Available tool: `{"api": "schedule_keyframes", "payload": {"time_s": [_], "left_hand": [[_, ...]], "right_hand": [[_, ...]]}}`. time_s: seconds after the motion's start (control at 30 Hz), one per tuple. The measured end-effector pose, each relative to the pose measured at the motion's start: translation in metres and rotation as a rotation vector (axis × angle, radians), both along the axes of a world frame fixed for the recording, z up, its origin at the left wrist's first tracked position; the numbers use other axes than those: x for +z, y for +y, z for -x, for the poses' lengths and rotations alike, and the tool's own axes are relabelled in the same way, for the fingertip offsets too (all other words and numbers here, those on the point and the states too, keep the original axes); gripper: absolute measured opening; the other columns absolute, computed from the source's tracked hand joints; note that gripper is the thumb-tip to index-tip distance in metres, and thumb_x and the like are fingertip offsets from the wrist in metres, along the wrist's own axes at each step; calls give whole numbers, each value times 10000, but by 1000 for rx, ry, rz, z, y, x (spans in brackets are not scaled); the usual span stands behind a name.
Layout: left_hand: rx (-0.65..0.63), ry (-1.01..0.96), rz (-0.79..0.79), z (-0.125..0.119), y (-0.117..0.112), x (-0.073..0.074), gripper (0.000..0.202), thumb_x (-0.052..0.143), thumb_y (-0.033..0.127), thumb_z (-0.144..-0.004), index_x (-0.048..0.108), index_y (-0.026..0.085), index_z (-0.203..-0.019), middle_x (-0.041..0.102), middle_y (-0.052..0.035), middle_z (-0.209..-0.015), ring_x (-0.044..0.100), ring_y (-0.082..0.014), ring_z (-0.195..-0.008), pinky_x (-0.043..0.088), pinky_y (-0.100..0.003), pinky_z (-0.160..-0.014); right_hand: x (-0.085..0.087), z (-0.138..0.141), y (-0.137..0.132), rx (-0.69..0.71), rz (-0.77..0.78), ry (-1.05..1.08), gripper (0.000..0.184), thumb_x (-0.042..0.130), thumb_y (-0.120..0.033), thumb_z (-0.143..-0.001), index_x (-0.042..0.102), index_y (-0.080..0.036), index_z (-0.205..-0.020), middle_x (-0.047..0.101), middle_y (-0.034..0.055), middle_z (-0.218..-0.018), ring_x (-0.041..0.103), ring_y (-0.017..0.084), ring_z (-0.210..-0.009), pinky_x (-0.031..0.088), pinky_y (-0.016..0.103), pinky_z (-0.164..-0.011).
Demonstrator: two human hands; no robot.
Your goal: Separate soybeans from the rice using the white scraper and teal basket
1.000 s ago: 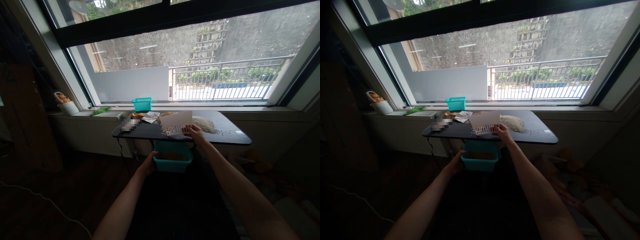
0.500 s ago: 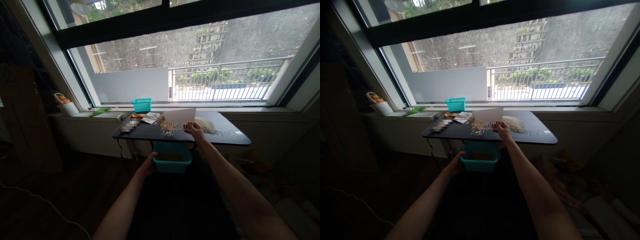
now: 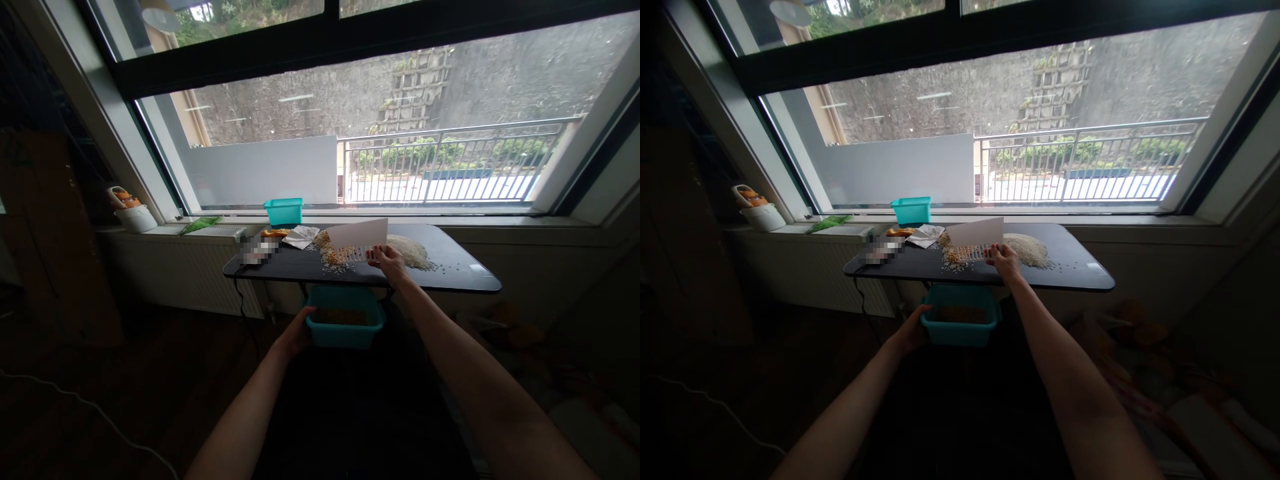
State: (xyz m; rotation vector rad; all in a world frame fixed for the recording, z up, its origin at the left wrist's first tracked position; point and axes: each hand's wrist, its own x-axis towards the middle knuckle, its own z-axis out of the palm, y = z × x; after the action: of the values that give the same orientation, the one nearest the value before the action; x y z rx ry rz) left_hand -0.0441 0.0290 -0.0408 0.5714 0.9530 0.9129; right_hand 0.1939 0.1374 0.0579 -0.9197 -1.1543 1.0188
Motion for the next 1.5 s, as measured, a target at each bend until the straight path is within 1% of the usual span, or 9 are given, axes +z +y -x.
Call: {"api": "schedule_keyframes", "payload": {"time_s": [0.13, 0.33, 0.53, 0.7, 0.93, 1.13, 1.27, 1.5], "left_hand": [[-5, -6, -6, 0, 0, 1, 411, 501, 417, -747, 561, 183, -1079, 662, -65, -927, 616, -216, -846, 493, -302, -691], [-19, -18, -10, -2, 0, 2, 416, 491, 414, -755, 552, 184, -1097, 665, -62, -917, 618, -221, -837, 494, -319, -701], [-14, -10, -7, -1, -1, 1, 426, 495, 421, -752, 558, 173, -1092, 669, -68, -880, 622, -224, -815, 494, -314, -690], [-27, -24, -29, -2, 0, 2, 419, 487, 413, -760, 555, 172, -1096, 668, -70, -892, 621, -226, -842, 494, -315, -699], [-18, -9, -15, -2, -1, 4, 408, 483, 402, -763, 558, 170, -1091, 671, -69, -886, 627, -224, -829, 500, -315, -686], [-6, -15, -6, -3, -1, 5, 410, 474, 407, -765, 562, 168, -1087, 674, -69, -874, 631, -222, -811, 502, -315, -675], [-2, -19, -3, -4, -2, 5, 405, 478, 401, -764, 563, 172, -1088, 675, -70, -882, 632, -221, -814, 502, -313, -677], [15, 17, 9, -3, -4, 9, 407, 490, 398, -760, 554, 181, -1098, 672, -65, -909, 630, -217, -820, 504, -309, -673]], "right_hand": [[-3, -7, -4, 21, 16, 25, 283, 697, -419, -634, 561, -177, -688, 621, -9, -686, 626, 121, -683, 549, 218, -555], [-3, -14, -9, -18, 30, 61, 210, 691, -355, -661, 576, -186, -705, 633, -12, -696, 630, 117, -683, 555, 212, -551], [-3, -16, -15, -4, 54, 71, 182, 688, -322, -665, 584, -177, -698, 624, -12, -680, 627, 118, -668, 551, 207, -528], [-4, -15, -16, -10, 52, 96, 178, 685, -319, -669, 583, -176, -698, 615, -16, -682, 620, 111, -667, 545, 196, -521], [-2, -15, -20, 50, 50, 57, 191, 685, -340, -671, 600, -177, -722, 634, -2, -706, 623, 115, -663, 555, 217, -553], [-6, -3, -20, 145, 50, 39, 233, 692, -386, -658, 605, -186, -742, 645, 4, -740, 636, 138, -725, 570, 260, -618], [-9, 2, -19, 160, 55, 18, 248, 691, -399, -655, 607, -188, -756, 647, 7, -751, 638, 135, -725, 565, 242, -603], [-8, -3, -20, 187, 87, -33, 237, 676, -384, -676, 616, -188, -795, 651, 19, -769, 639, 139, -725, 565, 247, -597]]}}
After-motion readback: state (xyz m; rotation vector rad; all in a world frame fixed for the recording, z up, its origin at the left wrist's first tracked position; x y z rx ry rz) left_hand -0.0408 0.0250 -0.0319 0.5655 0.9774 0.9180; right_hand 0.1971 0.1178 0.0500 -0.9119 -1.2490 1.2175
